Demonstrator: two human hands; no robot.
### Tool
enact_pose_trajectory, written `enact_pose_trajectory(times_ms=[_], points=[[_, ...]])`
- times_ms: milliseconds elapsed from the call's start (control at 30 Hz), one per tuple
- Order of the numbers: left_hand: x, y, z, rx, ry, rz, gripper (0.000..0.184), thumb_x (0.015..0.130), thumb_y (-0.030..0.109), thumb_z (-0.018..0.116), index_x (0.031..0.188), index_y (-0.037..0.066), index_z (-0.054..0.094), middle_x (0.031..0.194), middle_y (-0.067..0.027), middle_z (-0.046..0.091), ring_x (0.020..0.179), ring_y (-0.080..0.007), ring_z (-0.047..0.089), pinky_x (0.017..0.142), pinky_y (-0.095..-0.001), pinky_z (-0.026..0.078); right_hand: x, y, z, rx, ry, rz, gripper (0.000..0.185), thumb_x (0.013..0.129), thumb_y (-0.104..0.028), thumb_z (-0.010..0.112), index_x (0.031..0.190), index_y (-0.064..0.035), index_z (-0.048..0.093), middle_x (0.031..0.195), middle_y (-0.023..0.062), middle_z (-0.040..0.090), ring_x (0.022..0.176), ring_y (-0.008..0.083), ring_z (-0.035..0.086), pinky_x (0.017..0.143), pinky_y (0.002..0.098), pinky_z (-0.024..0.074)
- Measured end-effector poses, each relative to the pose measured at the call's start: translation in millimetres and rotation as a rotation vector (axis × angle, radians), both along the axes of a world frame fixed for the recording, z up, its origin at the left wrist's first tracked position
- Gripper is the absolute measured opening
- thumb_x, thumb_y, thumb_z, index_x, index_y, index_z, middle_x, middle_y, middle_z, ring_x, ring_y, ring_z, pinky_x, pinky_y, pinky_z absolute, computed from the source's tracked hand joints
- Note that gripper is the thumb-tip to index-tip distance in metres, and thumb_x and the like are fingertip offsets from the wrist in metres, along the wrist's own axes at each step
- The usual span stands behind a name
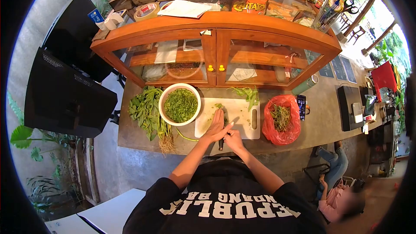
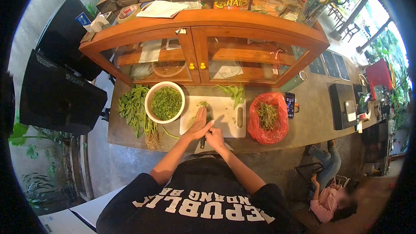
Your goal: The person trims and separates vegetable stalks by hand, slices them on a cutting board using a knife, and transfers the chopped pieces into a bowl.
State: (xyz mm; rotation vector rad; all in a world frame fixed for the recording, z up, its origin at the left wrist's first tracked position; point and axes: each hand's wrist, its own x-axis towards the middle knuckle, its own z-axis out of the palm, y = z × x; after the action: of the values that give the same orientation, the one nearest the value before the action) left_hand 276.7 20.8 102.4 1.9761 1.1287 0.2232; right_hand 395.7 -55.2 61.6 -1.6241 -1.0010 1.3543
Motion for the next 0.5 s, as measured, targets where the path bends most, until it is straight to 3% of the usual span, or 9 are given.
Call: enact_pose_trajectory(times_ms=[267,367,500], points=[[-4,-5,-5,-0.070,-0.001,0.036,0.096,0.096,0.061,0.035,0.147,-0.016,0.006,0.158,-0.0301,0.003,0.148,-0.0394,-0.001,0.122,-0.0429,0.006,-2,0,2,0.001,0.017,0.003,0.017,0.085,-0.007,0.059,0.083,0.0061,0.069,0.064,0.0083,0.063,0.059,0.0139,0.059,0.055,0.0326,0.0463],[-12,3,4,0.020,-0.027,0.077,0.097,0.096,0.061,0.037,0.147,-0.016,0.007,0.157,-0.0314,0.003,0.148,-0.0414,0.000,0.121,-0.0440,0.007,-8,11,23,0.048,-0.079,0.072,0.015,0.088,-0.003,0.057,0.087,0.0054,0.070,0.066,0.0039,0.062,0.057,0.0097,0.055,0.054,0.0276,0.0451],[-39,20,33,0.212,-0.080,0.169,0.097,0.095,0.058,0.042,0.146,-0.017,0.010,0.156,-0.0331,0.006,0.147,-0.0438,0.003,0.120,-0.0458,0.010,-27,40,41,0.220,-0.107,0.176,0.015,0.087,-0.005,0.059,0.091,0.0028,0.071,0.064,0.0041,0.062,0.058,0.0091,0.055,0.054,0.0287,0.0442]])
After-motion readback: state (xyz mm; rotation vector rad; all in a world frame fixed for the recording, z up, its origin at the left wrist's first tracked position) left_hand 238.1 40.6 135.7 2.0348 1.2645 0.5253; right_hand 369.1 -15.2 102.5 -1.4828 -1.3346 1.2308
